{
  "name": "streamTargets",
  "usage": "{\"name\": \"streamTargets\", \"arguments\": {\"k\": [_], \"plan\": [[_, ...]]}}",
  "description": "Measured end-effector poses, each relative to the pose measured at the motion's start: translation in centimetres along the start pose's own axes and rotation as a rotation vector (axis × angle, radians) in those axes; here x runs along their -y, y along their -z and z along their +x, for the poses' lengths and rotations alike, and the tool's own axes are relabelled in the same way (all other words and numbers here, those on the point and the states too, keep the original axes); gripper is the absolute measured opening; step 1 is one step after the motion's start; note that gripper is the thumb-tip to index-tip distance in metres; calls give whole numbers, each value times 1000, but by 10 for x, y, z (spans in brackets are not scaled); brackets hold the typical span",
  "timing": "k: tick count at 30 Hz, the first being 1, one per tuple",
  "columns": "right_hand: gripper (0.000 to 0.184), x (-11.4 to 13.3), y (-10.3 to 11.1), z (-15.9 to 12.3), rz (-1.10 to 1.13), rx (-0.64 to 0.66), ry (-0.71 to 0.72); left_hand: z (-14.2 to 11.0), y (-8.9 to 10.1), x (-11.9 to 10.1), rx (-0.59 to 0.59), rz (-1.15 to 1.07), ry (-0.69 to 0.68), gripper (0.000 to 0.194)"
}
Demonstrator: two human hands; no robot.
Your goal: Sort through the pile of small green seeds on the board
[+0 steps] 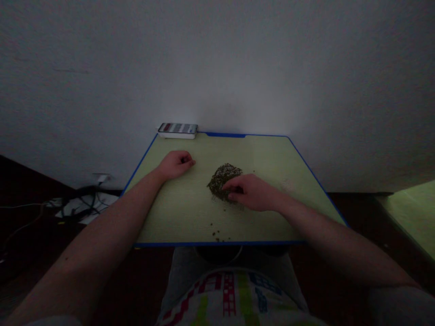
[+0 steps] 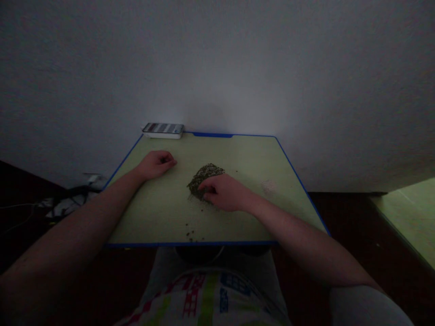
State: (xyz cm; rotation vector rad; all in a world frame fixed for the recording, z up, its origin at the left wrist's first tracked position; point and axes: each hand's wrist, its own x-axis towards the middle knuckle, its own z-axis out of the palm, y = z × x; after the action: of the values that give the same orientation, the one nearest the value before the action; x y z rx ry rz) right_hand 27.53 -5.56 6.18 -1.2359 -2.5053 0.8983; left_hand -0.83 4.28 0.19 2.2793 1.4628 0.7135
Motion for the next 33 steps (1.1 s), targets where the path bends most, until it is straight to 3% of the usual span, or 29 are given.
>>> {"name": "streamTargets", "arguments": {"k": [5, 15, 33], "plan": [[30, 5, -3, 3, -28, 19, -6, 0, -1, 2, -4, -5, 0, 29], [27, 20, -30, -33, 6, -27, -83, 0, 0, -2, 0, -13, 3, 30], [27, -24, -20, -68, 8, -167, -243, 0, -1, -1, -4, 3, 10, 28]]}}
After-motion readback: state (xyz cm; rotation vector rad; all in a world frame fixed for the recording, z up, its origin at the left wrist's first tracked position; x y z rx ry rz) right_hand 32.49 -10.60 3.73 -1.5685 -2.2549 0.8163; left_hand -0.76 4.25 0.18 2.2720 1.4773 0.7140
